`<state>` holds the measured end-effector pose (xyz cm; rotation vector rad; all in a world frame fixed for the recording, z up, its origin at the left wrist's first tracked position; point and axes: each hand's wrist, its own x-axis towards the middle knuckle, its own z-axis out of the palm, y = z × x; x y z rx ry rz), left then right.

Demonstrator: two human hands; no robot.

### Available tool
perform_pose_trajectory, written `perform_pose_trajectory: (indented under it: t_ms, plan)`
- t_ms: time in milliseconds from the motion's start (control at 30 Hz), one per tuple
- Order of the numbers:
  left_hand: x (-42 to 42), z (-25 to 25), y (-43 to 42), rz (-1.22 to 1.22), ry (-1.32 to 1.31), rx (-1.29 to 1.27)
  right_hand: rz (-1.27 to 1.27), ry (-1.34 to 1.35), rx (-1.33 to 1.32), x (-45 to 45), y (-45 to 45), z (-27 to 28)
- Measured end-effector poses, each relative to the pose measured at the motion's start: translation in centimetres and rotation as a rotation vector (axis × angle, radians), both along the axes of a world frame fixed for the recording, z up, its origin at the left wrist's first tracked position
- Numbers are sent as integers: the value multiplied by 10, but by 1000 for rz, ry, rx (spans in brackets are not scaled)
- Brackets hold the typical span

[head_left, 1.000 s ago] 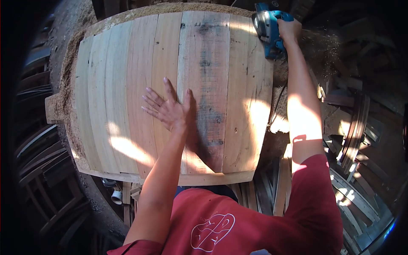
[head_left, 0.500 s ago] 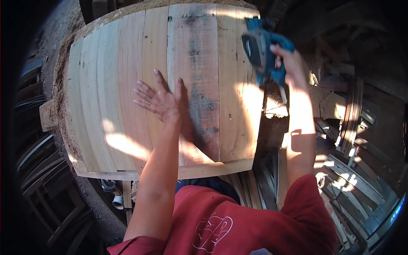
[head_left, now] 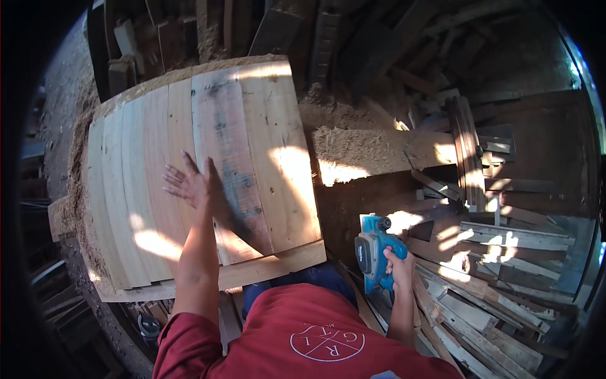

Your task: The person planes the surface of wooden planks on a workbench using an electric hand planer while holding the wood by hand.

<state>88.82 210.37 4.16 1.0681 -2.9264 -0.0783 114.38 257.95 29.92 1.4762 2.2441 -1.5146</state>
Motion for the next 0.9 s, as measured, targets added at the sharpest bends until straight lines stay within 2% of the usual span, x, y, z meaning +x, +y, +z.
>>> perform_pose_trajectory:
  t_ms: [67,133,167,267,333,400,467,533,600,633,667,700,733,833,867,900]
  plan:
    - [2,-1,6,14,-18,-24,-21,34,-5,19,28,-5]
    - [12,-3,-5,-140,-41,-4,-45,56,0,27,64,-20]
    - [21,6,4,-142,-90,-37,-38,83,-26,26,83,-30]
    - [52,-10,41,-116,78,-25,14,102,-82,16,140,-62]
    - [77,-6,98,-205,257,28,32,83,-87,5,177,-87]
    - [105,21,183,-356,325,135,93,42,-123,-1,215,-106]
    - [123,-4,261,-647,451,516,174,7,-104,-6,247,-117]
    - [119,46,337,-952,187,677,233,-7,-93,-7,274,-112]
    - [101,18,388,-953,147,511,241,0,-96,4,300,-109]
    - [86,17,405,-752,164,547,230,18,-107,9,312,-104]
    - [65,1,415,-625,348,399,218,27,-106,15,322,-99]
    - [42,-14,423,-428,361,431,226,33,-83,22,332,-94]
    - [20,-25,432,-228,368,463,234,35,-58,29,341,-92]
    - [-55,-39,487,218,230,307,159,43,-40,56,364,-89]
    - [-88,-100,501,258,375,-62,124,43,-44,63,372,-88]
    - [-106,-101,520,151,350,101,95,18,-36,71,380,-89]
